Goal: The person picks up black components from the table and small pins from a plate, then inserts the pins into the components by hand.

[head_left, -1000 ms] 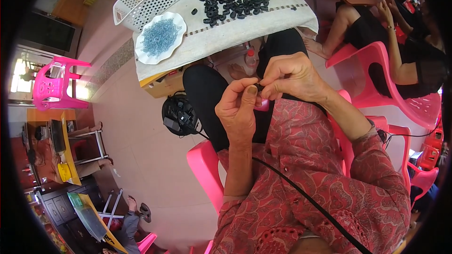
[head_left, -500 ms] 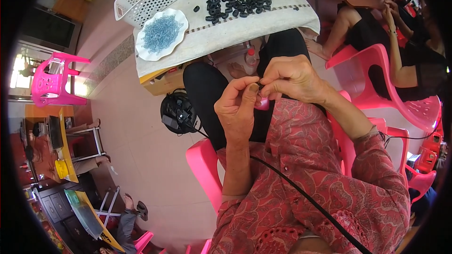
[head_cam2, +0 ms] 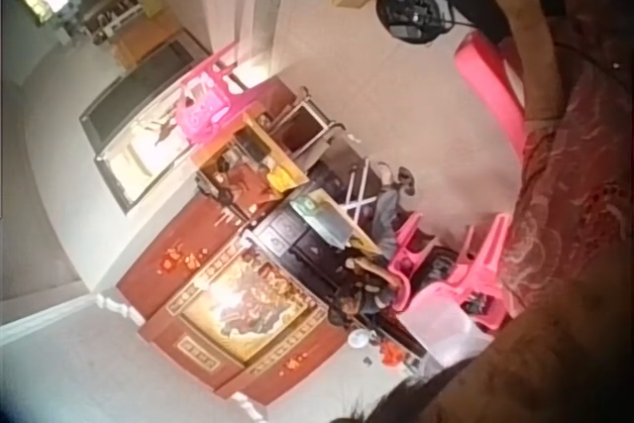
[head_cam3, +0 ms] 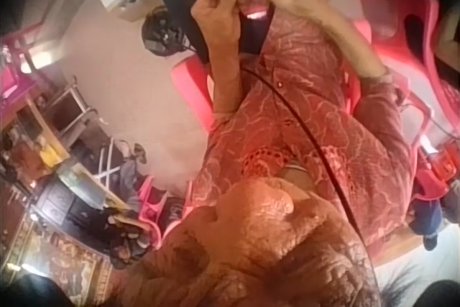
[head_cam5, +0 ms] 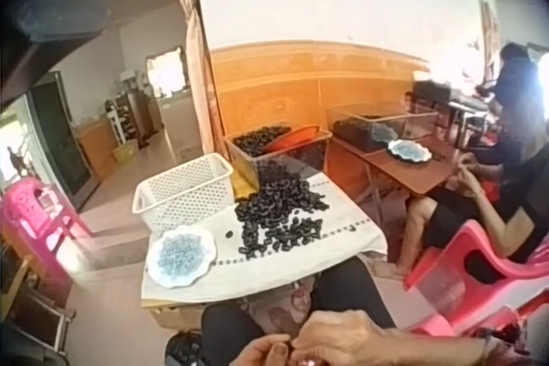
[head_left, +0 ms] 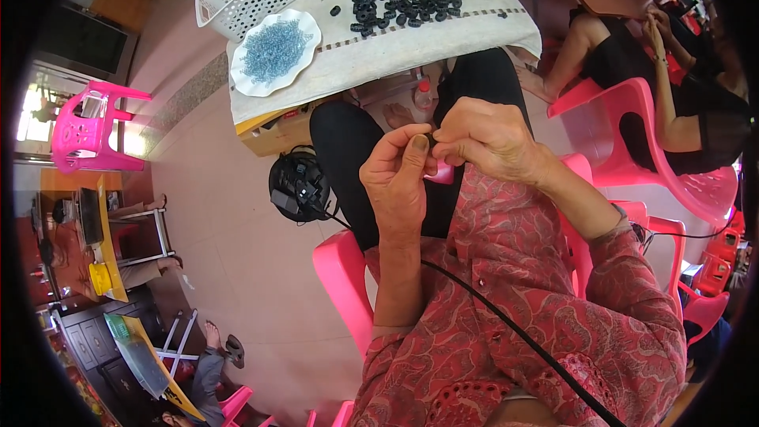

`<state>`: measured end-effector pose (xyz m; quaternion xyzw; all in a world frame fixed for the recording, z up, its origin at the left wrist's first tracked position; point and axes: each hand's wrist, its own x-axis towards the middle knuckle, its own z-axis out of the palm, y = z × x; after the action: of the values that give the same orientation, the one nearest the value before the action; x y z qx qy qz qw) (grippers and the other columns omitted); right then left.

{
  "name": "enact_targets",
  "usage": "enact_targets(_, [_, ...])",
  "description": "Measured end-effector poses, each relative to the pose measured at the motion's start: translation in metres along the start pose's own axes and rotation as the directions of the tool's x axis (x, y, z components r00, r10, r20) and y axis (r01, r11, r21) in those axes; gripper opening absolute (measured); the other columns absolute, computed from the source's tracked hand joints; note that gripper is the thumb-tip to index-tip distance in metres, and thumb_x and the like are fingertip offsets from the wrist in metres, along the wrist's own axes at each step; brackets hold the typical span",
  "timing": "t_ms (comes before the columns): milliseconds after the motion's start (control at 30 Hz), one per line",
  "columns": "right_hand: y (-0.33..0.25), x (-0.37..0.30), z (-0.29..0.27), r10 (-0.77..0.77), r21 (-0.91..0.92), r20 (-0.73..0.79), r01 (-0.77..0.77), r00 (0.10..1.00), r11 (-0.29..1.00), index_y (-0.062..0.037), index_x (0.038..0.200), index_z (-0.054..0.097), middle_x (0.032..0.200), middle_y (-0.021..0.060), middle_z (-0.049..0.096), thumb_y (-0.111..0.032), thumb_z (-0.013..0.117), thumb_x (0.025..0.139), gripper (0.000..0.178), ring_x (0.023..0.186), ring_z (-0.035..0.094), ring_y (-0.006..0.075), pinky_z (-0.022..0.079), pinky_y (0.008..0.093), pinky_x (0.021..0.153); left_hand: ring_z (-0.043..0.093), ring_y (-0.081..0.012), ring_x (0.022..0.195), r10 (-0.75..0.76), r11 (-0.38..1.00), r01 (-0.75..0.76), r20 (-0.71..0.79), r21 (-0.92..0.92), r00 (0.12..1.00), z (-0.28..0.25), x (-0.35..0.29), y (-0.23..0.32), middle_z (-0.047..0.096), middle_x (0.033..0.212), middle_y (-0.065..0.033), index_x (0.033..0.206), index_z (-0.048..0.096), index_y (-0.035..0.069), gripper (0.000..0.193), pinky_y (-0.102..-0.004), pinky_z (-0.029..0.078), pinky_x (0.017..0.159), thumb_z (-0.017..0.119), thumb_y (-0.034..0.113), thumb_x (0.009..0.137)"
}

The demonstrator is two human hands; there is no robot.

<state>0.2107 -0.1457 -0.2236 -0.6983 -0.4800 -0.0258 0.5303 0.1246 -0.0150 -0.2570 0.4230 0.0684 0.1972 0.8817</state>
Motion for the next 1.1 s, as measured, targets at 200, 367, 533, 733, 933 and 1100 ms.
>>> enact_targets(200, [-0.005, 0.009, -0.008, -0.186, -0.138, 0.102, 0.2, 0.977, 0.97, 0.0005, 0.075, 0.058, 0.072, 0.0113, 0.055, 0.001, 0.068, 0.071, 0.01, 0.059, 0.056, 0.0276, 0.046, 0.0354, 0.05, 0.054, -0.008, 0.063, 0.047, 0.994, -0.048, 0.009, 0.099, 0.999, 0.0, -0.002, 0.001, 0.062, 0.079, -0.0047, 0.1, 0.062, -0.005, 0.014, -0.019, 0.044, 0.057, 0.06, 0.0, 0.088])
enact_targets(367, [-0.005, 0.011, -0.011, -0.191, -0.139, 0.148, 0.211, 0.97, 0.968, 0.0004, 0.077, 0.053, 0.069, 0.0121, 0.05, 0.001, 0.068, 0.071, 0.016, 0.058, 0.055, 0.0299, 0.046, 0.0366, 0.048, 0.055, -0.0074, 0.062, 0.055, 0.99, -0.054, -0.005, 0.128, 0.998, 0.001, -0.002, -0.001, 0.062, 0.078, -0.0039, 0.099, 0.063, -0.005, 0.013, -0.0187, 0.045, 0.057, 0.061, 0.0, 0.087])
enact_targets(533, [0.0, 0.011, -0.008, -0.178, -0.193, 0.188, 0.214, 0.966, 0.958, -0.0002, 0.077, 0.05, 0.068, 0.0119, 0.049, 0.0, 0.068, 0.072, 0.019, 0.057, 0.055, 0.0294, 0.045, 0.0364, 0.046, 0.055, -0.0072, 0.062, 0.083, 0.98, -0.073, -0.049, 0.184, 0.995, 0.001, -0.002, -0.003, 0.062, 0.079, -0.0039, 0.099, 0.063, -0.005, 0.013, -0.0189, 0.046, 0.056, 0.061, 0.0, 0.087])
enact_targets(733, [-0.008, 0.017, -0.006, -0.054, -0.02, 0.107, 0.056, 0.993, 0.998, 0.0024, 0.082, 0.059, 0.073, 0.0113, 0.054, 0.0, 0.068, 0.074, 0.013, 0.06, 0.058, 0.0264, 0.048, 0.0335, 0.051, 0.055, -0.007, 0.063, 0.109, 0.992, -0.104, -0.066, 0.075, 0.992, 0.006, -0.002, -0.005, 0.062, 0.08, -0.004, 0.102, 0.061, -0.004, 0.015, -0.0191, 0.045, 0.058, 0.059, 0.003, 0.089])
enact_targets(933, [-0.02, 0.012, 0.007, 0.046, 0.007, -0.023, -0.046, 0.999, 0.999, 0.0041, 0.089, 0.062, 0.076, 0.0106, 0.057, 0.004, 0.063, 0.078, 0.012, 0.064, 0.062, 0.0211, 0.05, 0.0293, 0.054, 0.055, -0.0073, 0.067, 0.113, 0.992, -0.119, -0.122, -0.035, 0.986, 0.004, -0.003, -0.002, 0.061, 0.082, -0.0044, 0.104, 0.059, -0.003, 0.016, -0.0194, 0.045, 0.06, 0.058, 0.005, 0.09])
enact_targets(1100, [-0.03, 0.009, 0.01, 0.257, 0.148, -0.03, -0.25, 0.966, 0.957, 0.005, 0.094, 0.06, 0.078, 0.0093, 0.059, 0.004, 0.059, 0.082, 0.013, 0.069, 0.064, 0.0139, 0.051, 0.025, 0.057, 0.056, -0.0096, 0.07, 0.122, 0.992, -0.124, -0.086, -0.024, 0.989, 0.004, -0.003, -0.002, 0.06, 0.081, -0.0042, 0.106, 0.059, -0.001, 0.017, -0.0224, 0.048, 0.063, 0.055, 0.008, 0.093])
